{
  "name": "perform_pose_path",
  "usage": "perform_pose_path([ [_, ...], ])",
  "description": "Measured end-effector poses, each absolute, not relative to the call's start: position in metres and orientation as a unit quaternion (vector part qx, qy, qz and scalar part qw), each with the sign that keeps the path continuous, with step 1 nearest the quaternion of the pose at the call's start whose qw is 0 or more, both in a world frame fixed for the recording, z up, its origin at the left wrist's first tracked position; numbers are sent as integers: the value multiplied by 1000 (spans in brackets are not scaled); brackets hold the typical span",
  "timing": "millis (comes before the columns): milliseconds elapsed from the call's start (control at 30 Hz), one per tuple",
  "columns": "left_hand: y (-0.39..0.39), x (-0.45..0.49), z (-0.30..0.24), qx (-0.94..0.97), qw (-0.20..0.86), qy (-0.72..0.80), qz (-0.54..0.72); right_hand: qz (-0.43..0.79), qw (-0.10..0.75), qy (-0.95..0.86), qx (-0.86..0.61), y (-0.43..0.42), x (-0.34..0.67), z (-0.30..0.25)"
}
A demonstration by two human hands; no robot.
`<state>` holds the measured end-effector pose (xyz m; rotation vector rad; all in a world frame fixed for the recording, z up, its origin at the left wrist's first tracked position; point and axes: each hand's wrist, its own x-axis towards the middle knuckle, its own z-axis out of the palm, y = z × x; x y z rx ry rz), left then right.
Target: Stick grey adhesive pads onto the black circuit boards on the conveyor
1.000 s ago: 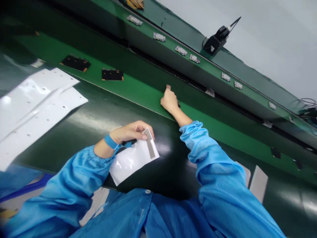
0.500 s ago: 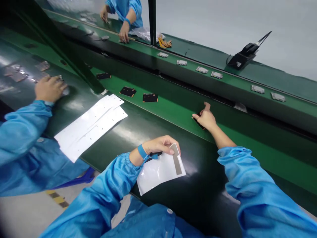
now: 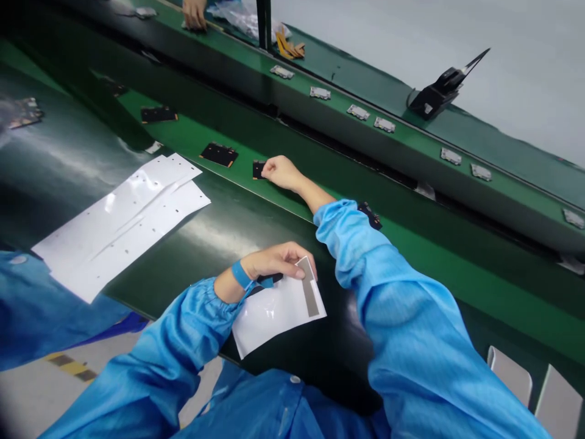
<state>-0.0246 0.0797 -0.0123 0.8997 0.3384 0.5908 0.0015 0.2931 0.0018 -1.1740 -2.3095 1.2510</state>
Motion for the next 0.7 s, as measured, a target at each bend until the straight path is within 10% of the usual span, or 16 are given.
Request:
perform_pose_path([
  [700,80,-22,-6,417,856,144,270,271,-17,-919,-287,304,13,0],
])
